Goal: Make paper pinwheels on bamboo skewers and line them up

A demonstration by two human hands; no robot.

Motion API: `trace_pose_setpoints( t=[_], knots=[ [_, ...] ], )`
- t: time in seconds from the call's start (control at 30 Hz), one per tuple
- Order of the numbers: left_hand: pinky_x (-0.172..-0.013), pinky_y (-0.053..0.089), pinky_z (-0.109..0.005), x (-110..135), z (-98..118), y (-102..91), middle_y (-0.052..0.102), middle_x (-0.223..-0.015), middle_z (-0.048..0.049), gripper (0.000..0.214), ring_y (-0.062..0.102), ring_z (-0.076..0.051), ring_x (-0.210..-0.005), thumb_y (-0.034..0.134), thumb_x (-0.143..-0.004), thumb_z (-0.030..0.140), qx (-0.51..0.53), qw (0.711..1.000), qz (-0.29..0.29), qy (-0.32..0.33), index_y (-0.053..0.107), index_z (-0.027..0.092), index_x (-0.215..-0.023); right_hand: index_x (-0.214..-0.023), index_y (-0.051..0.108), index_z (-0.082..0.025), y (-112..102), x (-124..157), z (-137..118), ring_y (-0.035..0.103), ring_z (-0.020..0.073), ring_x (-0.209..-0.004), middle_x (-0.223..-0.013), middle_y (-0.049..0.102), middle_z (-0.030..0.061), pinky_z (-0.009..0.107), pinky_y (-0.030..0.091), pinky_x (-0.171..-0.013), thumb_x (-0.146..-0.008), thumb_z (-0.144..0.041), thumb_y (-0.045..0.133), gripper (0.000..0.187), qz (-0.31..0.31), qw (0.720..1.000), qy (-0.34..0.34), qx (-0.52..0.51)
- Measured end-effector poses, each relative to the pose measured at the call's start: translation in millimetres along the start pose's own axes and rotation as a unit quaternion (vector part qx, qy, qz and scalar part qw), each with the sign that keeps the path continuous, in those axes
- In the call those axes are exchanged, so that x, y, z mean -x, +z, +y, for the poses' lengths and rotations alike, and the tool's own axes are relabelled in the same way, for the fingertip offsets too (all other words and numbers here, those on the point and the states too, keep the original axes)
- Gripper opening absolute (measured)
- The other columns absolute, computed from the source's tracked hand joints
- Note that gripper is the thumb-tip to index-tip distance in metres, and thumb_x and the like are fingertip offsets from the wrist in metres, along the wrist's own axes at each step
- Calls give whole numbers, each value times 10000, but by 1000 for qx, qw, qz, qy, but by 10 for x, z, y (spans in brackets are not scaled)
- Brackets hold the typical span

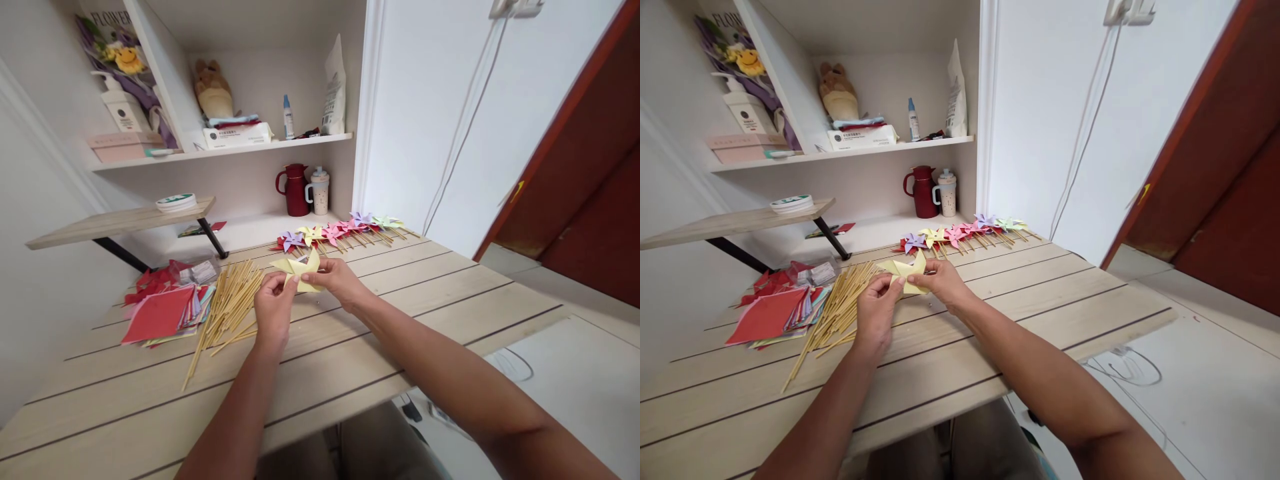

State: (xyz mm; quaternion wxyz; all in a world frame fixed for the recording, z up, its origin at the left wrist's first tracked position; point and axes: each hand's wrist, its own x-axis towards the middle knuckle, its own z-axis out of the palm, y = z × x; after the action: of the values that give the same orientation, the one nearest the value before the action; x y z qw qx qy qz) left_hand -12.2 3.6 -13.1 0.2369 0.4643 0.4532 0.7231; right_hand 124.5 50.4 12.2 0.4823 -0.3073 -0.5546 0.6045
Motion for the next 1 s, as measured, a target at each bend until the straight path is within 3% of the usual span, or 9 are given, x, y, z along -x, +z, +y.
trace_pose_setpoints(
  t=[0.2, 0.3, 0.4, 0.5, 0.67, 0.87, 1.0],
  knots=[
    [-776, 448, -279, 17, 12, 23, 638, -820, -39, 165, 577, -183, -831, 817, -722, 291, 1, 1000, 12, -11, 711, 201, -633, -747, 758, -157, 2, -12, 18, 575, 148, -634, -705, 708, 16, 294, 423, -634, -587, -366, 856, 280, 7, 998, -30, 46],
    [-887, 461, -309, 14, 4, 8, 692, -930, -65, 184, 612, -211, -958, 777, -783, 380, 1, 999, -10, -36, 766, 199, -751, -739, 758, -164, -16, -26, 14, 581, 144, -621, -695, 718, 13, 292, 440, -633, -578, -356, 861, 271, 5, 999, -23, 23],
    [-967, 454, -364, -8, 6, -32, 734, -1028, -95, 372, 640, -233, -1030, 671, -860, 536, 35, 996, -30, -82, 790, 186, -909, -732, 758, -158, -68, -56, 7, 595, 147, -625, -709, 737, 28, 286, 446, -628, -545, -339, 879, 287, 7, 1000, 1, -2],
    [-988, 449, -395, -48, 35, -89, 752, -1052, -116, 483, 655, -247, -1041, 635, -855, 625, 47, 992, -29, -115, 793, 175, -926, -739, 761, -154, -138, -86, -2, 593, 141, -626, -709, 741, 31, 276, 438, -626, -547, -325, 882, 284, 10, 1000, 7, 2],
    [-1000, 440, -363, -94, 86, -152, 742, -1112, -102, 364, 641, -239, -1086, 825, -718, 475, 54, 986, -65, -142, 797, 190, -942, -745, 764, -152, -189, -91, -8, 603, 148, -630, -716, 742, 35, 287, 445, -637, -574, -321, 870, 263, -24, 999, 17, 25],
    [-960, 453, -350, -78, 59, -134, 716, -1158, -113, 358, 639, -236, -1057, 867, -648, 401, 2, 982, -80, -170, 797, 177, -919, -773, 761, -148, -158, -78, 31, 606, 154, -638, -732, 736, 33, 286, 433, -625, -597, -334, 856, 273, -36, 998, 0, 45],
    [-903, 476, -328, -61, 87, -125, 728, -1084, -110, 335, 656, -218, -980, 864, -641, 370, -3, 980, -94, -175, 800, 166, -899, -779, 763, -148, -155, -81, 32, 607, 158, -644, -732, 732, 30, 292, 441, -633, -593, -334, 853, 278, -35, 998, -4, 47]
  ],
)
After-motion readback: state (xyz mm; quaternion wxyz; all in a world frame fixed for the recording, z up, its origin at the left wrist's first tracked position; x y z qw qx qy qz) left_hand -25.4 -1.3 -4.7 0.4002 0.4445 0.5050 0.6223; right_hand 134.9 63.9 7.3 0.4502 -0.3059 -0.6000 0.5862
